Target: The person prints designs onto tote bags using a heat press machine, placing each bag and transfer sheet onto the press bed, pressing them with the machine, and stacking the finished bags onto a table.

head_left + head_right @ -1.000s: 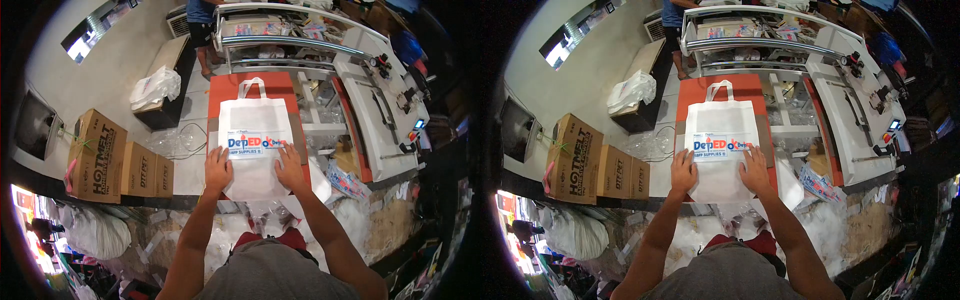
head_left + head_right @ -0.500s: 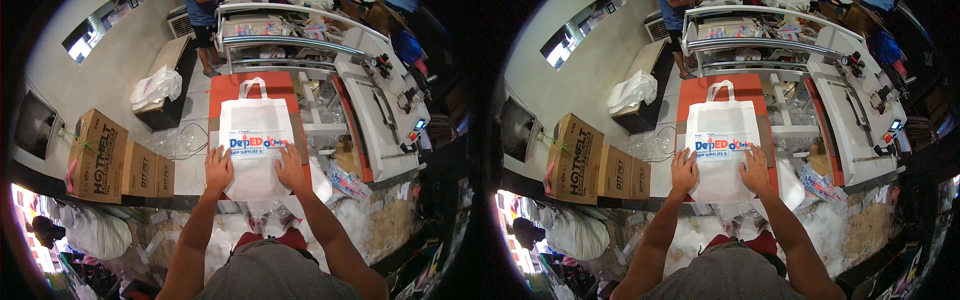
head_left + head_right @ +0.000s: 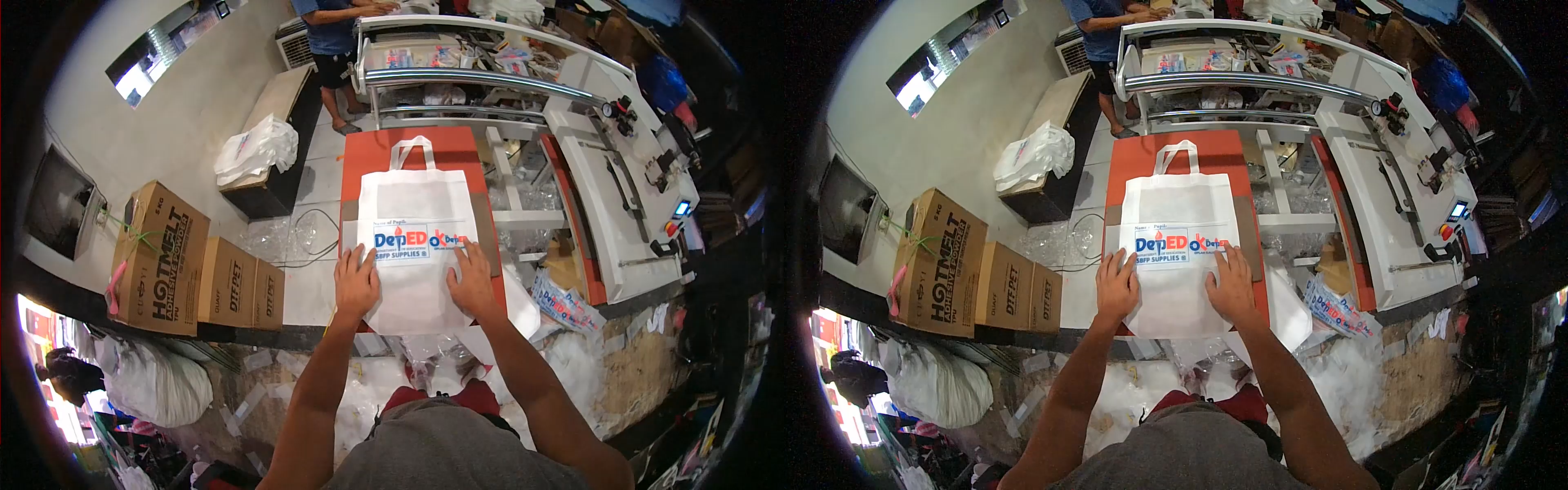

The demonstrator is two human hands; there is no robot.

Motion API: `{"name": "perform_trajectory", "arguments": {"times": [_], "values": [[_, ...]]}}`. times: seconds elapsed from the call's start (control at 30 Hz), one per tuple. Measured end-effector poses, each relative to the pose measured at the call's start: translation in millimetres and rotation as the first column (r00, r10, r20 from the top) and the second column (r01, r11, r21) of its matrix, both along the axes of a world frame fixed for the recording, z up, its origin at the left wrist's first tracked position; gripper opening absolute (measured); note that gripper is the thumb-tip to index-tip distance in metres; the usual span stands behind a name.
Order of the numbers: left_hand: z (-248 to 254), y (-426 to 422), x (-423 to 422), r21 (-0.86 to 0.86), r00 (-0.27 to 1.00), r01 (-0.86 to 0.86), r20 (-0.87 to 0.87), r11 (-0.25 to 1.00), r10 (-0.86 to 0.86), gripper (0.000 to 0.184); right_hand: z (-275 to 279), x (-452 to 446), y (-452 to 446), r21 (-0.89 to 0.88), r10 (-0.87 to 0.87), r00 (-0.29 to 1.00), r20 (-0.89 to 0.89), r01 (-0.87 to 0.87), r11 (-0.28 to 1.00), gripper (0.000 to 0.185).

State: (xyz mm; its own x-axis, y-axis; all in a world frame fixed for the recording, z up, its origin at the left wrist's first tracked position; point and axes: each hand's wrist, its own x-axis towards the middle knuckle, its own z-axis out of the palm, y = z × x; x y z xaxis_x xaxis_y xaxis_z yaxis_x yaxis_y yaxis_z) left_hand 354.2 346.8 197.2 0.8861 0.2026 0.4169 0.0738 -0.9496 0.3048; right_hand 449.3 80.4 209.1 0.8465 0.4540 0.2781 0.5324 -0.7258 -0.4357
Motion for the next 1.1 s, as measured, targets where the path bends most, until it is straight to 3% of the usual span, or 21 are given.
{"name": "perform_trajectory", "arguments": {"times": [0.13, 0.23, 0.3, 0.33, 0.37, 0.4, 0.43, 0.47, 0.5, 0.57, 0.63, 0.7, 0.77, 0.8, 0.83, 0.87, 0.9, 0.93, 0.97, 1.03, 1.1], "values": [[-2, 1, -1, -0.025, 1.0, -0.001, -0.024, 1.0, 0.0, 0.046, 5, 1, 0, 0.028, -0.003, 0.999, -0.038, 0.004, 1.0, 0.054], [5, 12, -5, -0.112, 0.99, 0.075, 0.124, 0.991, -0.061, 0.046, 12, 1, -20, 0.17, -0.019, 1.0, 0.004, 0.018, 0.985, 0.053], [19, 16, -26, -0.573, 0.975, 0.004, 0.183, 0.82, 0.123, 0.047, 27, 1, -62, 0.362, -0.078, 0.997, -0.002, 0.073, 0.929, 0.051], [13, 24, -40, -0.594, 0.963, -0.083, 0.159, 0.8, 0.218, 0.047, 33, 5, -97, 0.308, -0.104, 0.971, 0.214, 0.033, 0.951, 0.043], [6, 34, -59, -0.614, 0.942, -0.164, 0.134, 0.772, 0.307, 0.046, 39, 9, -134, 0.392, -0.16, 0.967, 0.198, 0.072, 0.917, 0.032], [8, 39, -80, -0.677, 0.927, -0.204, 0.099, 0.707, 0.362, 0.046, 51, 12, -173, 0.011, -0.087, 0.759, 0.645, 0.104, 0.995, 0.024], [7, 44, -103, -0.739, 0.916, -0.223, 0.063, 0.635, 0.396, 0.047, 70, 15, -204, 0.156, -0.291, 0.866, 0.407, 0.248, 0.956, 0.022], [-54, 72, -131, -0.67, 0.908, -0.194, 0.155, 0.717, 0.39, 0.047, 89, 17, -236, 0.26, -0.477, 0.869, 0.129, 0.435, 0.862, 0.021], [-89, 95, -158, -0.599, 0.901, -0.319, 0.05, 0.734, 0.431, 0.047, 100, 22, -271, 0.201, -0.533, 0.813, 0.235, 0.495, 0.845, 0.02], [-96, 91, -196, -0.708, 0.844, -0.495, -0.255, 0.503, 0.472, 0.044, 119, 41, -336, 0.091, -0.577, 0.7, 0.421, 0.6, 0.795, 0.022], [-78, 53, -219, -0.604, 0.831, -0.516, -0.178, 0.608, 0.528, 0.035, 132, 59, -377, -0.002, -0.593, 0.628, 0.504, 0.688, 0.726, 0.026], [-102, 59, -260, -0.25, 0.722, -0.645, -0.51, 0.723, 0.468, 0.027, 133, 79, -400, -0.048, -0.435, 0.546, 0.716, 0.661, 0.749, 0.032], [-239, 103, -330, -0.26, 0.707, -0.552, -0.65, 0.792, 0.279, 0.026, 136, 98, -399, -0.032, -0.609, 0.527, 0.593, 0.771, 0.636, 0.039], [-218, 89, -338, -0.213, 0.697, -0.453, -0.69, 0.866, 0.195, 0.024, 136, 108, -409, -0.061, -0.476, 0.628, 0.616, 0.64, 0.766, 0.047], [-197, 70, -347, -0.172, 0.672, -0.354, -0.73, 0.919, 0.122, 0.022, 133, 121, -414, -0.051, -0.518, 0.657, 0.547, 0.644, 0.763, 0.046], [-213, 70, -359, -0.168, 0.674, -0.414, -0.718, 0.895, 0.177, 0.022, 133, 134, -410, -0.095, -0.625, 0.66, 0.417, 0.715, 0.692, 0.046], [-238, 75, -371, -0.208, 0.585, -0.375, -0.809, 0.904, 0.057, 0.023, 139, 141, -407, -0.204, -0.663, 0.707, 0.245, 0.707, 0.678, 0.044], [-261, 79, -383, -0.261, 0.481, -0.332, -0.873, 0.907, -0.076, 0.025, 138, 145, -403, -0.177, -0.674, 0.681, 0.287, 0.729, 0.661, 0.044], [-264, 77, -391, -0.258, 0.496, -0.368, -0.867, 0.893, -0.046, 0.025, 131, 149, -405, -0.15, -0.691, 0.646, 0.325, 0.756, 0.637, 0.044], [-266, 72, -402, -0.524, 0.699, -0.437, -0.71, 0.731, -0.091, 0.022, 111, 156, -422, -0.088, -0.589, 0.617, 0.522, 0.725, 0.683, 0.034], [-271, 69, -405, -0.533, 0.699, -0.539, -0.715, 0.652, -0.006, 0.023, 122, 148, -408, -0.13, -0.589, 0.649, 0.481, 0.718, 0.684, 0.034]]}}
